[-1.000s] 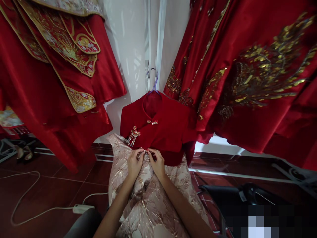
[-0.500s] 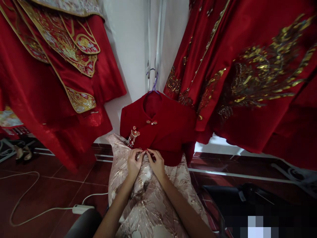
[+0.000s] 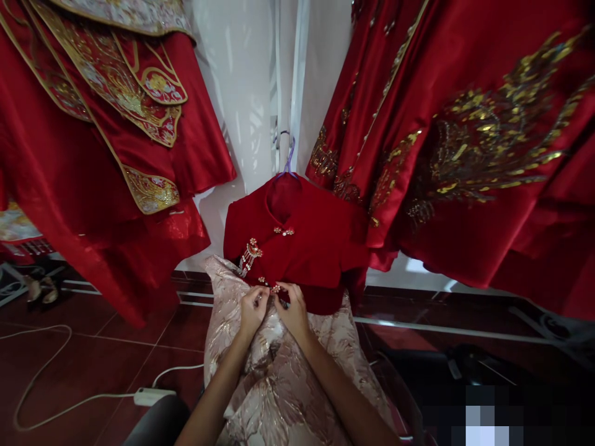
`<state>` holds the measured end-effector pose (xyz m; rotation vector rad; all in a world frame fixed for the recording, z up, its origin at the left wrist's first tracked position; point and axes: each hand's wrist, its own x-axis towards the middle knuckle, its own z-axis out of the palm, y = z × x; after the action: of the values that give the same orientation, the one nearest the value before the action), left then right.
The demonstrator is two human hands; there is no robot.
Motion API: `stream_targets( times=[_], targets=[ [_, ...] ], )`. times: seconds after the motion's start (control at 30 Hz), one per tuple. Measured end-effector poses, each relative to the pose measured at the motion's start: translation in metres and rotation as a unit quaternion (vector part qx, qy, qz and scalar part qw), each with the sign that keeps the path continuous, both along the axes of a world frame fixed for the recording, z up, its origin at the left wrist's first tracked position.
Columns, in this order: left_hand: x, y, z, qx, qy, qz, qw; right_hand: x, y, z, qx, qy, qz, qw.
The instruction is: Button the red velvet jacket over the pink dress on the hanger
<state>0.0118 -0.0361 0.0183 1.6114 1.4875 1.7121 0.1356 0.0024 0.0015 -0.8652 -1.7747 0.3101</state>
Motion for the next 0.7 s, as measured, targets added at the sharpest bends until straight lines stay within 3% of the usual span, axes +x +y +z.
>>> stream_targets(
  times=[0.1, 0.2, 0.33, 0.47, 0.6, 0.7],
  targets=[
    [-0.003, 0.005, -0.001, 0.000, -0.030, -0.040, 0.999, -0.001, 0.001, -0.004, 0.003, 0.000, -0.012, 1.000],
    [-0.009, 0.020, 0.004, -0.040, -0.124, -0.060, 0.990, -0.001, 0.001, -0.007, 0.010, 0.010, -0.023, 1.000],
    [-0.016, 0.047, 0.029, -0.057, -0.268, -0.055, 0.960, 0.001, -0.001, -0.007, 0.024, 0.024, -0.032, 0.999],
    [-0.017, 0.064, 0.056, -0.064, -0.353, -0.083, 0.930, 0.003, -0.002, -0.006, 0.027, 0.027, -0.031, 0.999],
    [-0.014, 0.069, 0.069, -0.127, -0.404, -0.132, 0.896, 0.004, -0.003, -0.005, 0.028, 0.025, -0.034, 0.999],
    [-0.012, 0.068, 0.074, -0.110, -0.421, -0.136, 0.890, 0.004, -0.004, -0.006, 0.025, 0.021, -0.036, 0.999]
  ],
)
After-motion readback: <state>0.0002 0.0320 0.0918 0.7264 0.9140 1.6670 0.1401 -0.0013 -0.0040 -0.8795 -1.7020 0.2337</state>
